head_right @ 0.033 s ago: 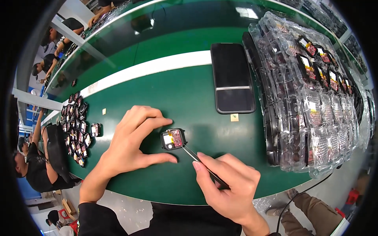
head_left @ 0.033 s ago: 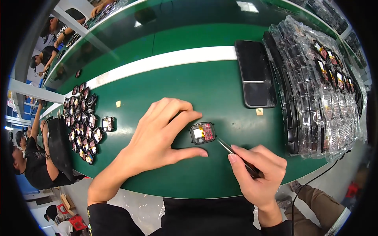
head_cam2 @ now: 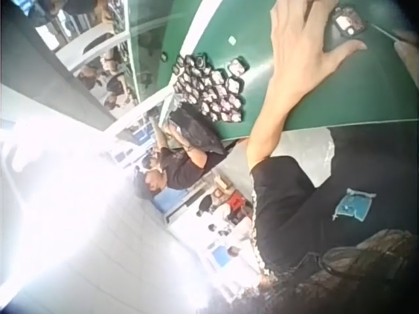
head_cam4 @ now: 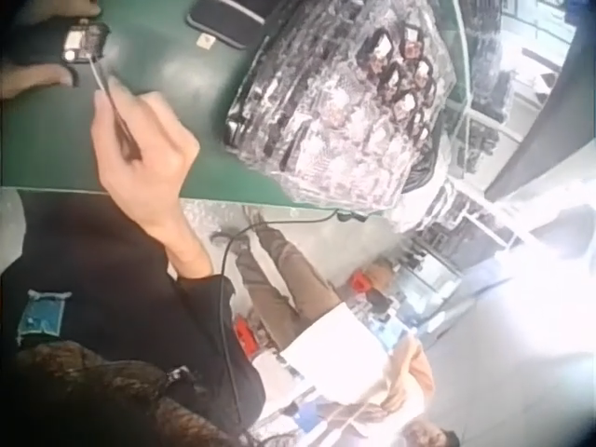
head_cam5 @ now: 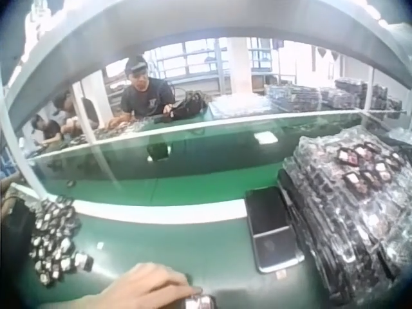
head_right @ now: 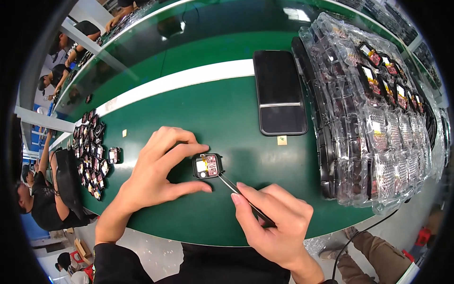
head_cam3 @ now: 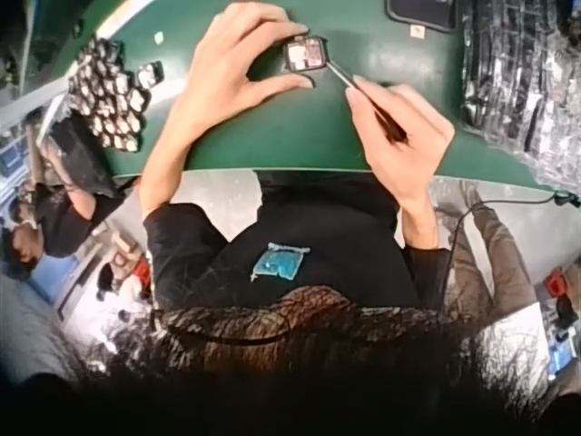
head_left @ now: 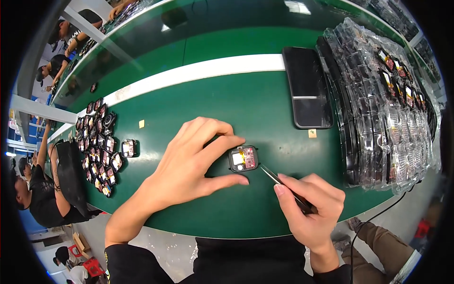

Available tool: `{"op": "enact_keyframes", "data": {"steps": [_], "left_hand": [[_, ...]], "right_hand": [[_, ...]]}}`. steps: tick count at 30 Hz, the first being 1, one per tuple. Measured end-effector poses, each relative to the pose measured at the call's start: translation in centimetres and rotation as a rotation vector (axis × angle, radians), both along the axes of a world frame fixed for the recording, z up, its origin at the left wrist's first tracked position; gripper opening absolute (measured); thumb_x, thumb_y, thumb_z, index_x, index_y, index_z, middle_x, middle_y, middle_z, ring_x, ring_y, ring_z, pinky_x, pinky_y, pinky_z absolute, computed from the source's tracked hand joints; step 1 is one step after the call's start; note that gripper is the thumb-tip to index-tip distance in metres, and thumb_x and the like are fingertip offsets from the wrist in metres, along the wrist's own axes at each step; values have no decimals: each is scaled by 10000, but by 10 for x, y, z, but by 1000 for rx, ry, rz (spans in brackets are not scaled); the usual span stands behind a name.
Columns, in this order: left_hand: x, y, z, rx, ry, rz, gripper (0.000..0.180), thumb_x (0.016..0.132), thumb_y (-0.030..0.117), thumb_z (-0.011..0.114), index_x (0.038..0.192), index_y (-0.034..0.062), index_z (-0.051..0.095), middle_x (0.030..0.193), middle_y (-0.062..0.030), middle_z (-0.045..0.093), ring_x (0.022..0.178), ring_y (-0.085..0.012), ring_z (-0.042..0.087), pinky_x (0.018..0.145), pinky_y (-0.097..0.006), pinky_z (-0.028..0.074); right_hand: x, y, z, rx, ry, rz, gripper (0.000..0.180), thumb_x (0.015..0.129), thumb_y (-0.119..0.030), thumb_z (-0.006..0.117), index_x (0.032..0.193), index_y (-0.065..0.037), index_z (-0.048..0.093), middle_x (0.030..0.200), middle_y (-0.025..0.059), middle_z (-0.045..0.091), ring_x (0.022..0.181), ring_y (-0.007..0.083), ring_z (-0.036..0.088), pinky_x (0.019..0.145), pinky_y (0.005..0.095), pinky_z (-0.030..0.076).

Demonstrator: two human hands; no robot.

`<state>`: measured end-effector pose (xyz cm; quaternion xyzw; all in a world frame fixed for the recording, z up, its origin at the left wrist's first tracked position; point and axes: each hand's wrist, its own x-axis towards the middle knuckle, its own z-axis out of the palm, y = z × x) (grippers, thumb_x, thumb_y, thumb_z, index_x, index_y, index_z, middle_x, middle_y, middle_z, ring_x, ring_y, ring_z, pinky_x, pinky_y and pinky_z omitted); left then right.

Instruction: Using tweezers to assemble small electronic components into a smartwatch case at a workbench.

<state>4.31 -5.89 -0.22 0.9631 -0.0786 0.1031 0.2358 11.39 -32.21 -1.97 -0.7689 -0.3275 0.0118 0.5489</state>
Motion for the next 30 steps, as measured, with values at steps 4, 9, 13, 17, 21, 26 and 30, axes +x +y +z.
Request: {"op": "enact_keyframes", "data": {"steps": [4, 9, 13, 17, 21, 26, 30], "left_hand": [[-2, 1, 1, -39, 24, -57, 583, 763, 264, 980, 1269, 50, 782, 1198, -79, 690, 1101, -302, 648, 981, -438, 485], [-7, -7, 8, -176, 160, -170, 562, 806, 313, 960, 1290, 77, 801, 1078, -38, 718, 981, -247, 653, 984, -396, 410], [-9, -5, 4, -114, 182, -211, 598, 788, 369, 963, 1290, 81, 813, 1011, -14, 706, 863, -213, 590, 904, -392, 356], [-7, -4, 5, -117, 186, -229, 598, 783, 383, 961, 1278, 78, 825, 1006, -12, 714, 860, -210, 590, 909, -400, 342], [-7, -1, 3, -127, 196, -247, 608, 774, 410, 956, 1263, 68, 837, 997, -13, 721, 838, -208, 590, 902, -399, 331], [-6, 0, 4, -132, 173, -269, 625, 769, 421, 956, 1261, 55, 835, 987, -16, 731, 827, -208, 598, 892, -395, 326], [-6, -1, 7, -128, 204, -233, 593, 769, 410, 976, 1216, 53, 820, 985, -15, 769, 837, -206, 642, 890, -393, 341]], "right_hand": [[2, -1, 0, 1, -21, 11, 205, 873, 44, 879, 1075, 20, 859, 731, 36, 709, 515, 61, 587, 419, 232, 398], [1, -5, -2, 26, 22, 42, 213, 837, 57, 876, 1046, 22, 858, 695, 21, 675, 488, 65, 540, 420, 246, 362], [2, -5, -7, -10, 12, 132, 237, 785, 72, 868, 1017, 29, 847, 660, 19, 630, 469, 92, 499, 432, 271, 339], [2, -2, -7, -29, -6, 143, 236, 772, 79, 866, 1002, 33, 839, 668, 26, 627, 476, 108, 509, 443, 279, 358], [3, 2, -9, -42, -31, 155, 239, 772, 83, 862, 1004, 31, 832, 690, 28, 631, 485, 120, 518, 451, 287, 382], [4, 1, -6, -70, -53, 147, 243, 775, 83, 865, 1008, 26, 827, 697, 28, 630, 485, 128, 526, 452, 291, 391], [3, 1, -7, -61, -82, 143, 246, 772, 75, 873, 1010, 25, 831, 699, 27, 630, 491, 138, 539, 457, 291, 409]]}}
